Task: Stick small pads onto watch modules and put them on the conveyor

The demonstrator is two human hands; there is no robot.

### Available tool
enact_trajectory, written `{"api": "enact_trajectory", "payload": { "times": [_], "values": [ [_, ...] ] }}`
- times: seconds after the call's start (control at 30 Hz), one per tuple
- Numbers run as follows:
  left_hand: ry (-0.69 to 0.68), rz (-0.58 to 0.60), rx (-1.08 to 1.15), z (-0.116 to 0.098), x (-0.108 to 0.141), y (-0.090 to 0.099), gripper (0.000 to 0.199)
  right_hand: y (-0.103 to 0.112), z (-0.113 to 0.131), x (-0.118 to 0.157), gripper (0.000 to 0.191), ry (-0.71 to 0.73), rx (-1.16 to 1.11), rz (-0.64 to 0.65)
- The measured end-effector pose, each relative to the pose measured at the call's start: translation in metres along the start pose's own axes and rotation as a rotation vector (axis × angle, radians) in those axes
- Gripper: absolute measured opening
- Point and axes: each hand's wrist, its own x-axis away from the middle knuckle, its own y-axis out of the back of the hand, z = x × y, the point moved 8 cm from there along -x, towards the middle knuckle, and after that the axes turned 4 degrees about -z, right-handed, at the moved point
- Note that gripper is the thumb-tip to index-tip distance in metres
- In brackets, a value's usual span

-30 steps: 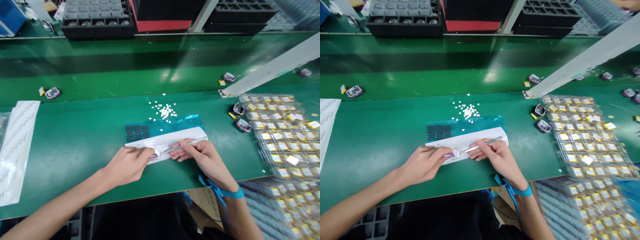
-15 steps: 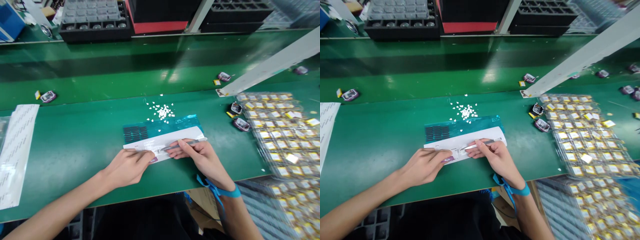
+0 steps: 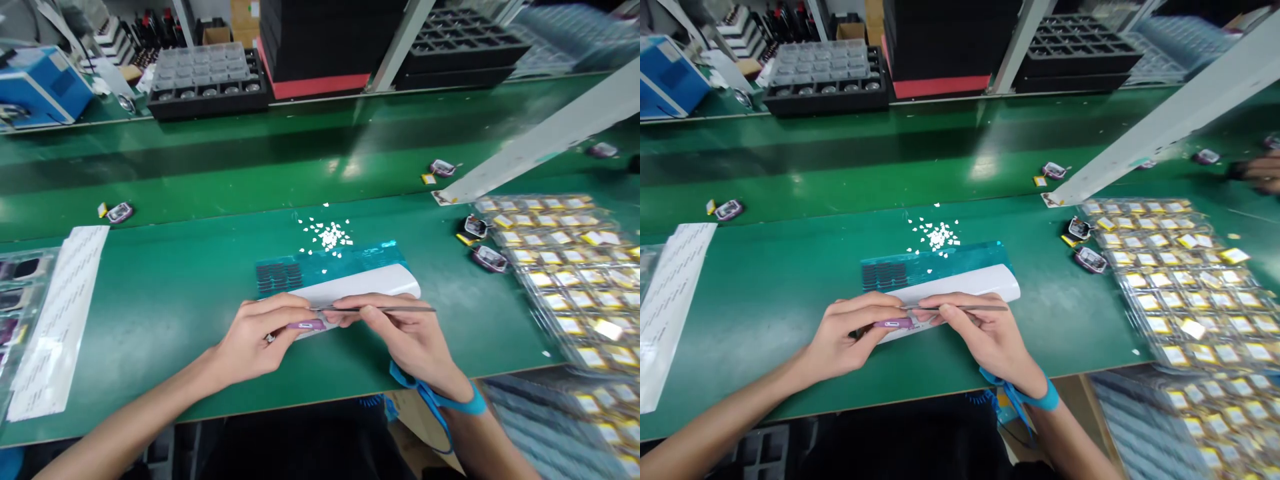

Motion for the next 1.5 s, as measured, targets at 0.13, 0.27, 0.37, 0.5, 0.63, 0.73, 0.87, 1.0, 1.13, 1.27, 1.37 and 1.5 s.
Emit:
{"api": "enact_trajectory", "payload": {
  "times": [0.13, 0.27, 0.37, 0.5, 0.63, 0.73, 0.87, 1.0, 1.13, 1.27, 1.37, 1.5],
  "values": [
    [-0.023, -0.049, -0.006, -0.004, -0.003, 0.006, 0.023, 0.004, 0.023, -0.013, 0.025, 0.162, 0.141, 0.04],
    [-0.051, -0.141, -0.063, -0.007, -0.002, 0.017, 0.02, 0.014, 0.055, -0.026, 0.028, 0.286, 0.143, 0.047],
    [-0.033, -0.218, -0.141, -0.003, -0.002, 0.025, 0.02, 0.04, 0.073, -0.037, 0.032, 0.325, 0.088, -0.199],
    [-0.113, -0.226, -0.188, -0.004, -0.001, 0.026, 0.022, 0.039, 0.078, -0.043, 0.037, 0.449, 0.302, -0.289],
    [-0.275, -0.246, -0.256, -0.015, 0.005, 0.022, 0.027, -0.007, 0.047, -0.047, 0.025, 0.42, 0.366, 0.021],
    [-0.322, -0.263, -0.308, -0.017, 0.009, 0.019, 0.028, -0.029, 0.022, -0.048, 0.023, 0.27, 0.238, 0.156],
    [-0.313, -0.267, -0.33, -0.015, 0.008, 0.017, 0.025, -0.049, 0.001, -0.045, 0.027, 0.069, -0.037, 0.28],
    [-0.318, -0.23, -0.393, -0.013, 0.007, 0.014, 0.02, -0.054, -0.017, -0.044, 0.03, -0.105, -0.206, 0.247],
    [-0.331, -0.18, -0.437, -0.013, 0.007, 0.011, 0.019, -0.054, -0.022, -0.043, 0.023, -0.152, -0.299, 0.238],
    [-0.338, -0.157, -0.432, -0.014, 0.007, 0.008, 0.017, -0.055, -0.017, -0.041, 0.018, -0.152, -0.346, 0.255],
    [-0.322, -0.157, -0.427, -0.014, 0.006, 0.008, 0.019, -0.05, -0.013, -0.043, 0.024, -0.12, -0.271, 0.237],
    [-0.273, -0.15, -0.438, -0.013, 0.005, 0.01, 0.025, -0.011, -0.006, -0.058, 0.018, 0.097, 0.24, -0.025]
  ]
}}
